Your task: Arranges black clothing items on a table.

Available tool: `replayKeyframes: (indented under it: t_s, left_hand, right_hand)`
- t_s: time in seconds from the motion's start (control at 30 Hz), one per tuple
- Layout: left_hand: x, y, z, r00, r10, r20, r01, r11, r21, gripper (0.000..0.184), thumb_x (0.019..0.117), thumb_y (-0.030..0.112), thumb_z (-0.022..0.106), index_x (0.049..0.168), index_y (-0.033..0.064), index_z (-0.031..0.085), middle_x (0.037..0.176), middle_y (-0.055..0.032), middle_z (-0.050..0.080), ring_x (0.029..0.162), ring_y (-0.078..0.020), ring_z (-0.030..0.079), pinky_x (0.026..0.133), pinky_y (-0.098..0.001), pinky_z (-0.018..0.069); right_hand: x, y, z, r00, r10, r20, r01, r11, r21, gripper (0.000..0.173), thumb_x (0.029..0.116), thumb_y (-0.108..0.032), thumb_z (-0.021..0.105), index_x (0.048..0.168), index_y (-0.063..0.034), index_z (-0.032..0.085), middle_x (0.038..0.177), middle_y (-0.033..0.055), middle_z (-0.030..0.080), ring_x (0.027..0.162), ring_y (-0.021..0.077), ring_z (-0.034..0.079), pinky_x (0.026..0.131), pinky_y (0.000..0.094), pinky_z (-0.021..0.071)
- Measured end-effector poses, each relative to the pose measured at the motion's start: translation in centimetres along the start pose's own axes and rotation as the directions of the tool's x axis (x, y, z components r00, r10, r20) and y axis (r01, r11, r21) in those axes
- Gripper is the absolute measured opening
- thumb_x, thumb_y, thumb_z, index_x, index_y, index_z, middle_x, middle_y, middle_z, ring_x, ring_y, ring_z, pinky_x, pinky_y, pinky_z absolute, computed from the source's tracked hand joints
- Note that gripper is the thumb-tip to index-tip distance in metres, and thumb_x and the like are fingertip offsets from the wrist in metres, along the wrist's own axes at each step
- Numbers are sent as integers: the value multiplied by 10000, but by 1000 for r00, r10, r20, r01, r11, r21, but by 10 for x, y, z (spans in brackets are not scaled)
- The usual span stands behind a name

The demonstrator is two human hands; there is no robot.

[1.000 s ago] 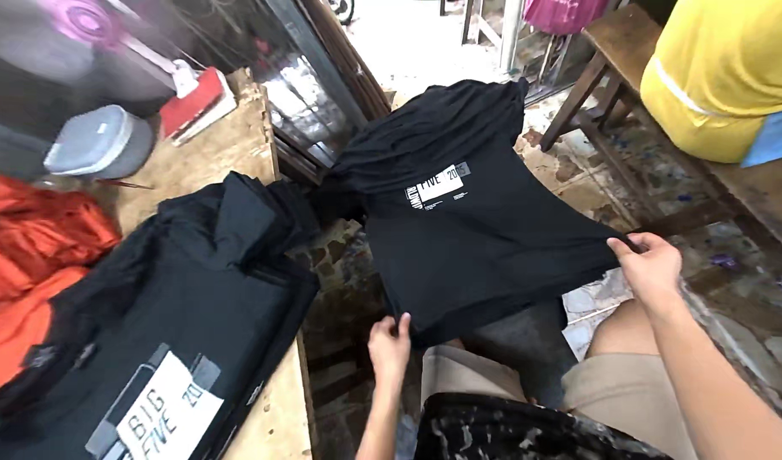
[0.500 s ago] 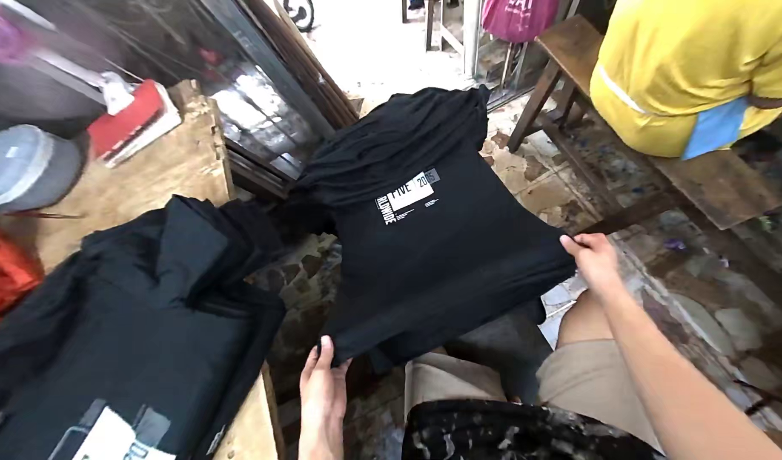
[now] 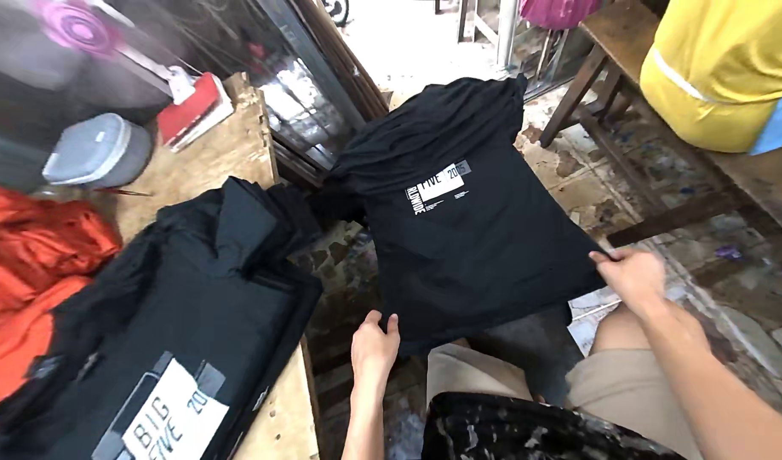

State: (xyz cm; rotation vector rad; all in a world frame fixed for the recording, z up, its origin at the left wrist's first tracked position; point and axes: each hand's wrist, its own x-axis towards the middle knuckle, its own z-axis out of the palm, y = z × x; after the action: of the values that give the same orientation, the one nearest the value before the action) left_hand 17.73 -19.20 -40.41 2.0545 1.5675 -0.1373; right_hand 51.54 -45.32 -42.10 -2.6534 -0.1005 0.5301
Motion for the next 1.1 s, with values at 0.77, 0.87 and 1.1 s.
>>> replayKeyframes:
  t_s: [0.77,0.87,1.1]
  left_hand:
    - [10,-61,17,945,-219,242,305,330,-893,453,1067,326,539,1423,47,509,1236,-149,660,1001,-229,684,815,-387,589]
    - [0,-37,14,981,-148,124,185,898,-400,344,1060,295,572,1215,-4,640,1103,-171,670,914,-236,671,793,-411,571]
    - [-3,-1,13,961,174,-217,-268,782,-562,238,1046,252,593,1043,32,685,893,-89,711,800,-183,705,721,-371,617]
  right_hand:
    - [15,8,30,994,72,77,-70,997,-22,489,932,-422,747,1146,17,725,1239,301,653,1184,479,617,970,672,485]
    - [16,8,29,995,99,31,-99,995,-25,486,944,-414,736,1140,31,722,1181,317,673,1145,504,634,943,689,487]
    - [36,-15,-18,980,43,-197,52,890,453,443,935,-320,766,1141,65,694,1137,296,667,1082,402,627,969,617,456]
